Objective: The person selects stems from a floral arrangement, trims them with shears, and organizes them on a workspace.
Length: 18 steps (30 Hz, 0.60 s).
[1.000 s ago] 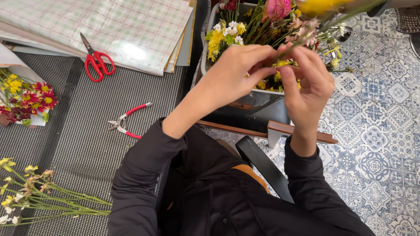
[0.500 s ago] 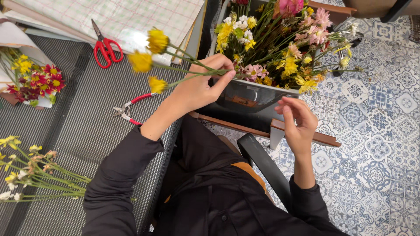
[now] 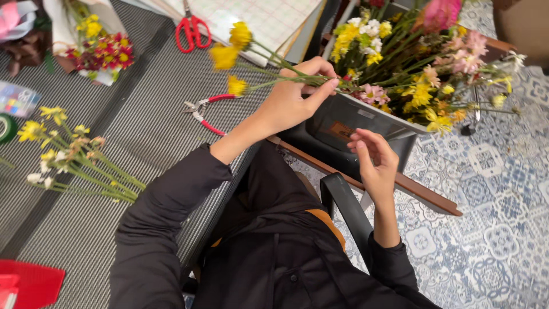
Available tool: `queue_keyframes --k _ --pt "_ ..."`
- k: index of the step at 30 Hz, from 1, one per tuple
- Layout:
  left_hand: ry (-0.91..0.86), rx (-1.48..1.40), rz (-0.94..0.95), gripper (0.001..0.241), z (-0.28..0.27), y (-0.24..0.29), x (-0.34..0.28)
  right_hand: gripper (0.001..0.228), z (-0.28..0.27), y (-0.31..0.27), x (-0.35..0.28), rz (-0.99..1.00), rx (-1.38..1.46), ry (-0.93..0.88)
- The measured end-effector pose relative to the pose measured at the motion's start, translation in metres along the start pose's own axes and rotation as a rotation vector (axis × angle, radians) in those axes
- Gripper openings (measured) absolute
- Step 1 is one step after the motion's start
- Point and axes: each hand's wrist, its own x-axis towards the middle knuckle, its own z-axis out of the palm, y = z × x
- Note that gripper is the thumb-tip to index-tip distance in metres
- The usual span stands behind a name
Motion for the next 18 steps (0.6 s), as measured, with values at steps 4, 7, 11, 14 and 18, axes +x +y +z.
queue_keyframes --k 4,7,11,14,18 --pt "0.031 -0.016 -0.063 0.015 -0.041 0.017 -0.031 0.029 0.026 -0.013 0.010 0.049 -0.025 -0.175" --pt "0.090 -0.065 -0.143 0.020 -0.073 0.035 -0.060 0.028 0.053 -0.012 0.015 0.064 -0.067 -0.354" --pt "0.175 -0.043 -0.227 0.023 -0.109 0.065 -0.104 0.029 0.090 0.004 0.017 -0.003 -0.079 -0.530" --pt "0.278 -0.007 -0.255 0.021 -0.125 0.076 -0.136 0.030 0.115 0.007 0.027 -0.100 -0.097 -0.600" --pt "0.439 0.114 -0.332 0.013 -0.145 0.076 -0.191 0.034 0.152 0.004 0.050 -0.316 -0.159 -0.585"
